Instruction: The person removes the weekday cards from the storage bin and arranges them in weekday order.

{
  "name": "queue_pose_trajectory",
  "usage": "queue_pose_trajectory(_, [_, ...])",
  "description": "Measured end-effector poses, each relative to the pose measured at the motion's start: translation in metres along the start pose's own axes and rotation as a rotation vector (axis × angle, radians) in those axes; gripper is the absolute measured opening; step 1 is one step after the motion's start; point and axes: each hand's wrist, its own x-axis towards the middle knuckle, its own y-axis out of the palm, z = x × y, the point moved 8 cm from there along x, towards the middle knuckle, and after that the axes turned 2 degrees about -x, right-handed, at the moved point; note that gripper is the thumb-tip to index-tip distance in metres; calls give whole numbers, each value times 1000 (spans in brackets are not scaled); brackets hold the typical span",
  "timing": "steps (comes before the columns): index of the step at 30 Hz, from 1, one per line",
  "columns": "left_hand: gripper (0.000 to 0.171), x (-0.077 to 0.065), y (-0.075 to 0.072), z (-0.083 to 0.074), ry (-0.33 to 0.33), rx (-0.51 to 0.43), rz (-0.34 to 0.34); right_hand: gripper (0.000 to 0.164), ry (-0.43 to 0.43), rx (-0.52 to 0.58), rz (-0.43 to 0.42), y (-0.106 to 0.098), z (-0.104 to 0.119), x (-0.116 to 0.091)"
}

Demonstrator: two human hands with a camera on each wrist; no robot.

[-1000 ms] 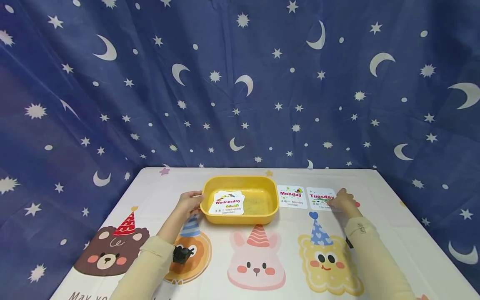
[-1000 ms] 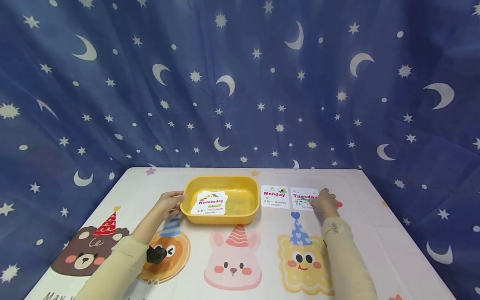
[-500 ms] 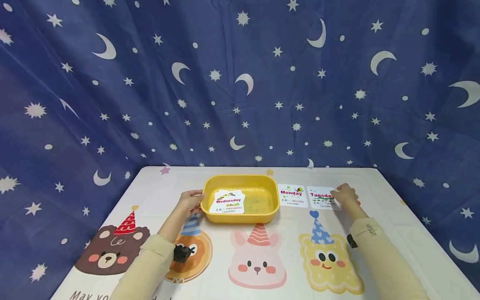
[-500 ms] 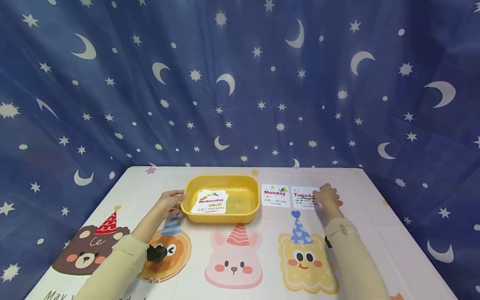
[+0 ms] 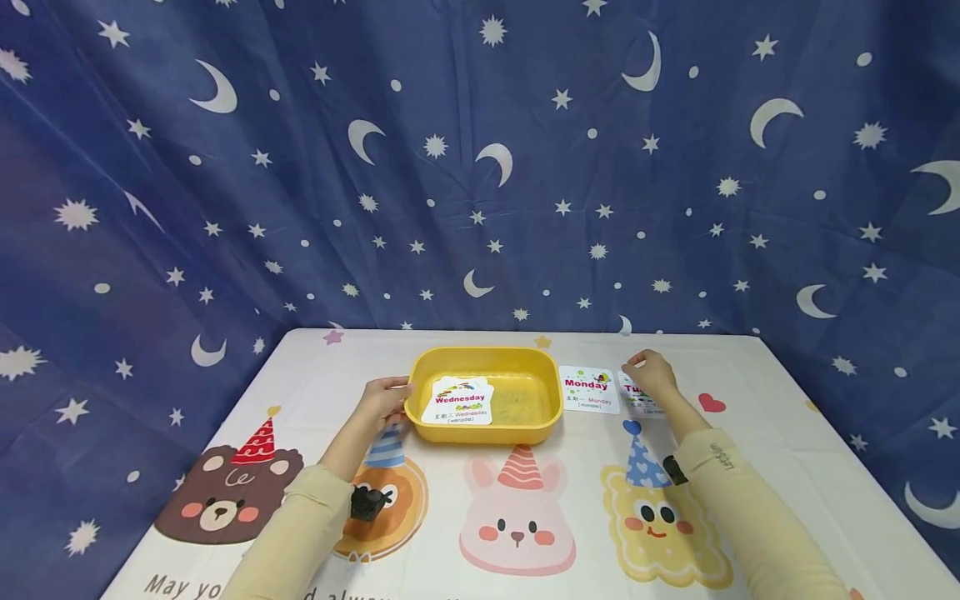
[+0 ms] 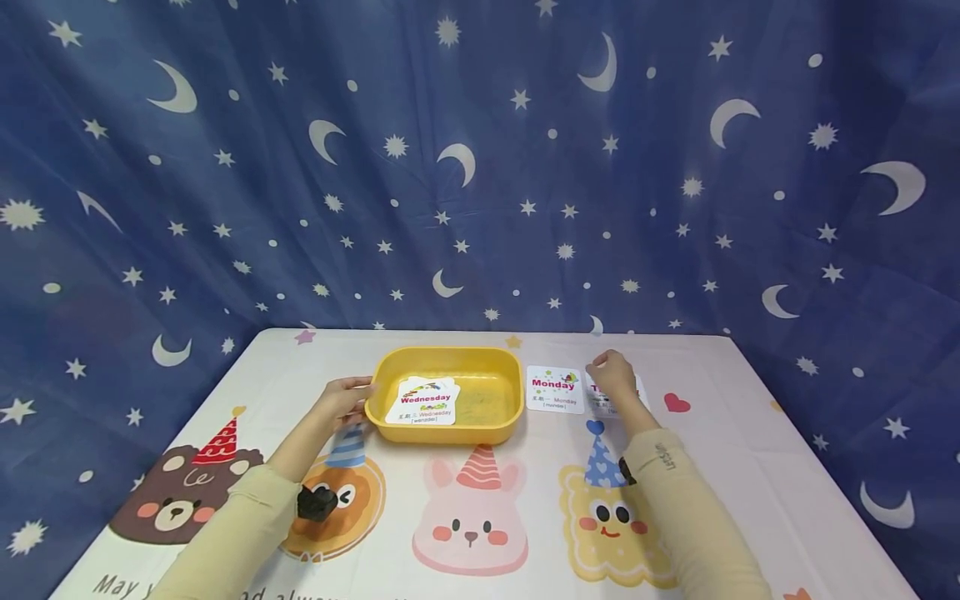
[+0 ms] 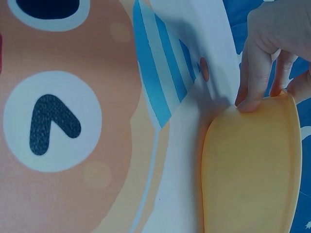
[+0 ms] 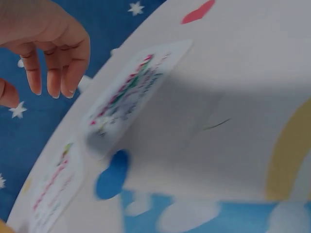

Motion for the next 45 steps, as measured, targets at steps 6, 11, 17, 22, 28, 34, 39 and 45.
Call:
queue_pose_trajectory(6, [39,0,1,0,-4,-8,-1,29,-66,68,0,7,21,0])
queue_pose_trajectory(11, [39,1,2,1,-5,-10,0,29,-66,158,33,14,35,-4])
queue_pose_trajectory(17, [39,1,2,2,-4,-4,-2,24,-96,291,65,24,59,-10])
queue_pose_trajectory(22, [39,-1,4,3,3,-9,9,25,-132,333,138,34,81,-18])
queue_pose_trajectory(28, [39,-1,6,2,-1,-11,7,25,-118,377,221,45,97,-24])
queue_pose_trajectory(34, [39,1,4,2,-5,-4,1,26,-143,419,346,67,119,-30])
queue_pose_trajectory(39, [40,1,3,0,-15,-14,2,23,-160,372,424,92,135,-37])
queue_pose_trajectory(45, [41,-1,1,-1,-10,-21,21,16,-131,278,447,119,141,-38])
